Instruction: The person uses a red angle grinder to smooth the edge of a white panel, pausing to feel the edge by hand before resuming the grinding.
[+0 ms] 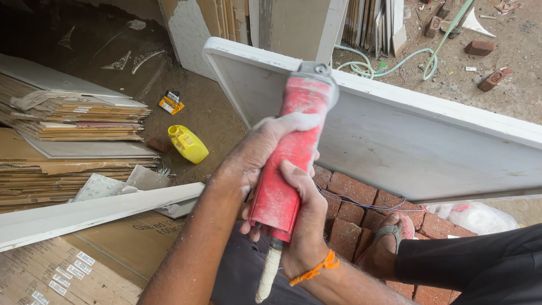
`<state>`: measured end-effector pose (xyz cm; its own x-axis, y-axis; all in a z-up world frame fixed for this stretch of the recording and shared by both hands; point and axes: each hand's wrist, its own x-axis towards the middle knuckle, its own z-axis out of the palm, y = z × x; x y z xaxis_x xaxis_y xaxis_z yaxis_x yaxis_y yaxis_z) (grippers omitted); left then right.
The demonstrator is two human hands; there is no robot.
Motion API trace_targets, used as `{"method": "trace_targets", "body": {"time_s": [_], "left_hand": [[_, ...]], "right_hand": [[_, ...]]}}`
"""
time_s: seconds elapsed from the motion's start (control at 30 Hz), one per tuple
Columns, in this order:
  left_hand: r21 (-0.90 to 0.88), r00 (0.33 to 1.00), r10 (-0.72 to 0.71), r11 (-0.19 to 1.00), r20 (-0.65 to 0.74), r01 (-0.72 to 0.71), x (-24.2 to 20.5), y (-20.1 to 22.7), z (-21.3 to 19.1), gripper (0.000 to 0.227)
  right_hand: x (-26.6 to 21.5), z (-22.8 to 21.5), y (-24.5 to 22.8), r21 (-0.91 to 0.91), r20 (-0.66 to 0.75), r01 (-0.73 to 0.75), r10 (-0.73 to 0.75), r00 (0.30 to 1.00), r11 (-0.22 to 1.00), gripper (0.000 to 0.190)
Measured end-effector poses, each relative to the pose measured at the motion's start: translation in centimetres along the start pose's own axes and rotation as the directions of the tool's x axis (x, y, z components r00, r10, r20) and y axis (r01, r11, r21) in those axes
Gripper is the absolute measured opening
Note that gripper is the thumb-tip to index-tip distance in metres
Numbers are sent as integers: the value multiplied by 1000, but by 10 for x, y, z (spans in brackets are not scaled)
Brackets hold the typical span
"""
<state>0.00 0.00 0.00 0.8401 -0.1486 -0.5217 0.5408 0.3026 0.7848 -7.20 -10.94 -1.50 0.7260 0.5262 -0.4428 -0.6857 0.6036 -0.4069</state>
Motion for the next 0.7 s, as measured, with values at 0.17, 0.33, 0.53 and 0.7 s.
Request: {"method": "trace_targets", "body": {"time_s": [0.17, 0.33, 0.53, 0.7], "left_hand": [[-4, 997, -67, 998, 39, 67, 4, 2, 3, 45], [-61, 987, -41, 998, -154, 32, 0, 22, -25, 49], [-95, 984, -28, 995, -175, 12, 2, 12, -24, 52], [0, 998, -59, 998, -25, 59, -5, 5, -5, 51]], "right_hand": [[0, 1, 0, -20, -1, 73, -73, 997, 997, 54], [28, 16, -5, -103, 73, -20, 27, 997, 995, 47], [22, 7, 1, -97, 60, -82, 88, 994, 992, 51], [9, -3, 7, -14, 59, 20, -19, 998, 1000, 54]]}}
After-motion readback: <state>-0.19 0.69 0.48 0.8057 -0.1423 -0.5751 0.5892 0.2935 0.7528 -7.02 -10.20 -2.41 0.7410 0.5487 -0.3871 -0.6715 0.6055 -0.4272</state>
